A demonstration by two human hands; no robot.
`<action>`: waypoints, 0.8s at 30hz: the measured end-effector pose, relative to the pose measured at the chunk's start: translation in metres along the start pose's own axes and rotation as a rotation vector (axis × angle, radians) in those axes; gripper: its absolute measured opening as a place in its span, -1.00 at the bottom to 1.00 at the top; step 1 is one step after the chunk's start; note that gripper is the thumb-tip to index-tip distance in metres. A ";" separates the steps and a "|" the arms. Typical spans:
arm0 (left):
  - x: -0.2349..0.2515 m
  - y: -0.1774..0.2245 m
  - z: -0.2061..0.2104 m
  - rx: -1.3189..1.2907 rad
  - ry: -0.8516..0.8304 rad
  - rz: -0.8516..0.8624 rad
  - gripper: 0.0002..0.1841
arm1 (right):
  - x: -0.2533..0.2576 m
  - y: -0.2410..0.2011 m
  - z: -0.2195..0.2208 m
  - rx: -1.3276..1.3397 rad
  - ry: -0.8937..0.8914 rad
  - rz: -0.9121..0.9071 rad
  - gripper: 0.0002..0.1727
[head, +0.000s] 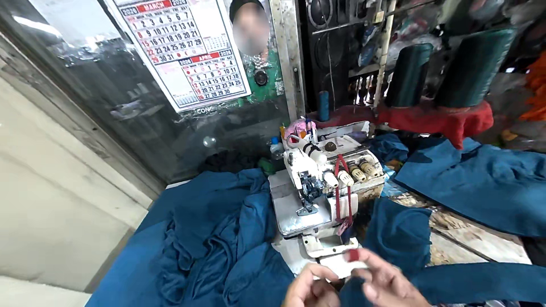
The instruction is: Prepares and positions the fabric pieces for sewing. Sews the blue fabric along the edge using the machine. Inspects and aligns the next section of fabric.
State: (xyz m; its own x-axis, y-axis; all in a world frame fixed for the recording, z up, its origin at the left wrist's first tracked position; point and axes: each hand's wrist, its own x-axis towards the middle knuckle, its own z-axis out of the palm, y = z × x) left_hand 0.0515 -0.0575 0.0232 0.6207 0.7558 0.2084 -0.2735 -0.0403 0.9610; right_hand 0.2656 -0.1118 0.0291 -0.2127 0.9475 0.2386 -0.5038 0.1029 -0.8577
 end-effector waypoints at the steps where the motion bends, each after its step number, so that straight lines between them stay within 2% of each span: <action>1: -0.002 -0.004 -0.001 0.004 -0.061 -0.008 -0.71 | 0.003 -0.004 -0.001 0.050 0.004 -0.017 -0.51; 6: -0.003 0.003 -0.010 -0.281 -0.005 0.109 -0.60 | 0.005 0.020 -0.006 0.101 -0.101 0.050 -0.43; 8: -0.004 -0.007 -0.012 -0.267 -0.030 0.065 -0.60 | 0.004 0.019 -0.005 0.149 -0.079 0.062 -0.45; 12: -0.012 -0.015 -0.012 -0.473 0.116 0.027 -0.70 | -0.003 0.023 -0.008 0.031 -0.114 0.181 -0.48; 16: -0.015 -0.021 -0.005 -0.093 -0.110 -0.130 -0.56 | -0.013 0.029 -0.013 0.136 0.034 0.158 -0.54; 20: -0.017 -0.023 -0.008 -0.277 -0.001 -0.078 -0.53 | -0.020 0.030 -0.017 0.070 0.025 0.225 -0.57; 24: -0.018 -0.037 -0.007 -0.282 -0.033 -0.134 -0.51 | -0.023 0.037 -0.025 0.183 -0.013 0.167 -0.49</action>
State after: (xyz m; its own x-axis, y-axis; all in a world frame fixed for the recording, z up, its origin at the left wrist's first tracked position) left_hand 0.0452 -0.0652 -0.0175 0.6874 0.7202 0.0940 -0.3783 0.2445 0.8928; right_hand 0.2731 -0.1223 -0.0192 -0.3161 0.9427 0.1071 -0.6038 -0.1128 -0.7891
